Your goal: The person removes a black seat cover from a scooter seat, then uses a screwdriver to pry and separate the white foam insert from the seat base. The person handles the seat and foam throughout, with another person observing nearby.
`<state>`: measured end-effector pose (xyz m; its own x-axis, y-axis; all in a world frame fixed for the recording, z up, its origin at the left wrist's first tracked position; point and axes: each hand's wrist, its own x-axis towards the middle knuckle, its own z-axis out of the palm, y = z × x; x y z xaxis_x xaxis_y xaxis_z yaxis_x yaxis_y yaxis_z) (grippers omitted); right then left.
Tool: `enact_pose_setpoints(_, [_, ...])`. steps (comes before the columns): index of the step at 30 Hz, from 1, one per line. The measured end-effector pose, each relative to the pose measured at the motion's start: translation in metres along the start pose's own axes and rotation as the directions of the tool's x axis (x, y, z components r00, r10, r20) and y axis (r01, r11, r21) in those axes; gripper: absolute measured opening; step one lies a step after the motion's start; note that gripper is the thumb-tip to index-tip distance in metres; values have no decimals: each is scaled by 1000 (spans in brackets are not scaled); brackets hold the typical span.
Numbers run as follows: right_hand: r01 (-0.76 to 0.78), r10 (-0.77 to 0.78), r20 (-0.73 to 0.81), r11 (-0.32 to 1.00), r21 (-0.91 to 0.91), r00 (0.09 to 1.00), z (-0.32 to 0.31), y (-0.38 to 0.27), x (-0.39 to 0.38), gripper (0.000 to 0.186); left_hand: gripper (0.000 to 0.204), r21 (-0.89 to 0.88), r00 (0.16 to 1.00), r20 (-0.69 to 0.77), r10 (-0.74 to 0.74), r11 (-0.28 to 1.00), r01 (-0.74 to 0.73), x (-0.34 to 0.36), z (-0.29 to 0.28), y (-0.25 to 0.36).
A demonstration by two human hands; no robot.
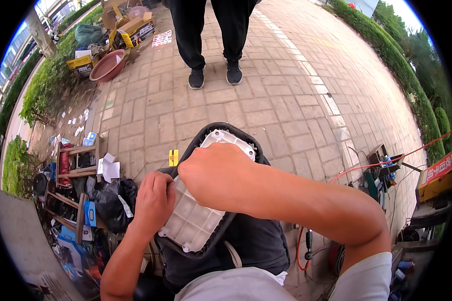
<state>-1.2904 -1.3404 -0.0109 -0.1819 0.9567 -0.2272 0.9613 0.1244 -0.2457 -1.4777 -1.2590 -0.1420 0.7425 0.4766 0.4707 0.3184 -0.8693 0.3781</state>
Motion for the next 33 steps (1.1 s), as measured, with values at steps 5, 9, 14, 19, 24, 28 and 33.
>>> enact_pose_setpoints(5, [-14,17,-140,1000,19,990,2,5,-7,13,21,-72,999,-39,-4,997,2,1,3,-1])
enact_pose_setpoints(9, [-9,11,-49,999,40,999,4,7,-3,14,20,-129,1000,-13,-11,992,9,2,-1,-11])
enact_pose_setpoints(14, [-54,55,63,999,-4,997,8,3,4,13,17,-112,996,92,-8,994,18,6,3,-16])
enact_pose_setpoints(19, [-117,116,22,988,101,993,15,5,16,19,14,-94,984,170,-58,993,75,7,3,-18])
enact_pose_setpoints(24, [-122,119,84,992,35,989,7,-4,27,17,16,-131,983,180,-37,989,62,12,3,-18])
enact_pose_setpoints(28, [-121,118,65,991,59,991,3,-3,34,16,12,-174,992,130,-3,984,26,12,5,-18])
enact_pose_setpoints(33, [-153,155,-39,987,43,987,36,-10,13,15,11,-176,995,100,7,984,11,11,9,-22])
